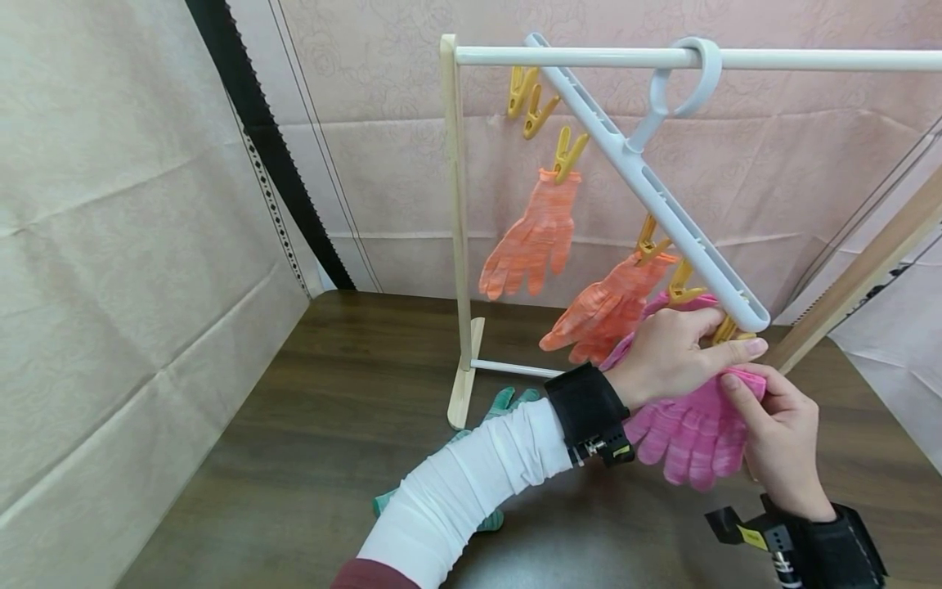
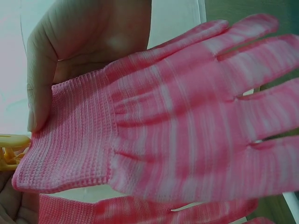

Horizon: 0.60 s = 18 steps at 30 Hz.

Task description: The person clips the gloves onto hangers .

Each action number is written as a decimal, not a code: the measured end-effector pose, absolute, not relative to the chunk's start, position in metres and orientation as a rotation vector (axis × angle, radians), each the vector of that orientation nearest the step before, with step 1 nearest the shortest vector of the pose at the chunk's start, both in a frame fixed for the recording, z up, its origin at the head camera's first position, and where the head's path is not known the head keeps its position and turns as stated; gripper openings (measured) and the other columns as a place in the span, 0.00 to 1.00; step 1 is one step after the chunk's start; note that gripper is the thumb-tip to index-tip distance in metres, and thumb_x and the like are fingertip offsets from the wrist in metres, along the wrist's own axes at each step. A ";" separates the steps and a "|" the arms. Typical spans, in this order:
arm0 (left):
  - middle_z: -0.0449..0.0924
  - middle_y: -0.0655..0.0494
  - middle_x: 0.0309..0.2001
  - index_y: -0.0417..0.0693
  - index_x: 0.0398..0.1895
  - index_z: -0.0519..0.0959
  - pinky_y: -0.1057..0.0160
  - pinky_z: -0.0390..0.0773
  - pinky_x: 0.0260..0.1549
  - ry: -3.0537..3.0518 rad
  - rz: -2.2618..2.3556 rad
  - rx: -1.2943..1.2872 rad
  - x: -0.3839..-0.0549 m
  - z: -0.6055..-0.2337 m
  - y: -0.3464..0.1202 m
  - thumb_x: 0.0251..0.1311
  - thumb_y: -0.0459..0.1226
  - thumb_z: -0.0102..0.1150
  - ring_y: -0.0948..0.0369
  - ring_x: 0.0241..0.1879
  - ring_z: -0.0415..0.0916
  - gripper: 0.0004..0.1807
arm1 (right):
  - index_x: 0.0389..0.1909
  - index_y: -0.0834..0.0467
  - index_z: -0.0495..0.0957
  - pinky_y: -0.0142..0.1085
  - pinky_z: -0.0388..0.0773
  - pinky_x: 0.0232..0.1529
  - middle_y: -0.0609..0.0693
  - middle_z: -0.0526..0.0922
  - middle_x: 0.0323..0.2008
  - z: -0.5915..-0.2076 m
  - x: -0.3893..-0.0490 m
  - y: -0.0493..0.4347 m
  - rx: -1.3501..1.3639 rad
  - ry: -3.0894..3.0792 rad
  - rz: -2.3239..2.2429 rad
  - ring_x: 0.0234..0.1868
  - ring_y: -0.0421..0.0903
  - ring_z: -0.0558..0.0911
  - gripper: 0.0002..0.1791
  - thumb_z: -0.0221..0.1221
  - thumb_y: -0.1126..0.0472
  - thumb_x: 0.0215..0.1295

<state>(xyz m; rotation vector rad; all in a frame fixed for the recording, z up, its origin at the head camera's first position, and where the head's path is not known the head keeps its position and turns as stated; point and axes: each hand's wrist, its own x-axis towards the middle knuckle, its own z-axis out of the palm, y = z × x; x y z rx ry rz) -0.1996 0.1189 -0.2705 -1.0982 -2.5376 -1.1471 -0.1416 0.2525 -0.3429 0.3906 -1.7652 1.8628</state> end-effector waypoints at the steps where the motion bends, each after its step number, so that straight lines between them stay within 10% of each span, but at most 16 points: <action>1: 0.67 0.64 0.17 0.56 0.33 0.76 0.77 0.60 0.20 -2.536 -1.150 -1.101 -0.199 -0.271 0.119 0.56 0.53 0.51 0.72 0.23 0.63 0.13 | 0.38 0.66 0.76 0.24 0.73 0.19 0.47 0.79 0.25 -0.343 -0.142 0.252 0.396 -1.758 1.871 0.20 0.37 0.76 0.12 0.47 0.77 0.58; 18: 0.59 0.60 0.15 0.53 0.27 0.73 0.77 0.59 0.16 -2.463 -1.184 -1.139 -0.200 -0.273 0.118 0.57 0.51 0.51 0.68 0.16 0.58 0.13 | 0.36 0.69 0.76 0.23 0.73 0.20 0.49 0.78 0.24 -0.336 -0.148 0.247 0.400 -1.626 1.932 0.19 0.39 0.74 0.10 0.47 0.77 0.58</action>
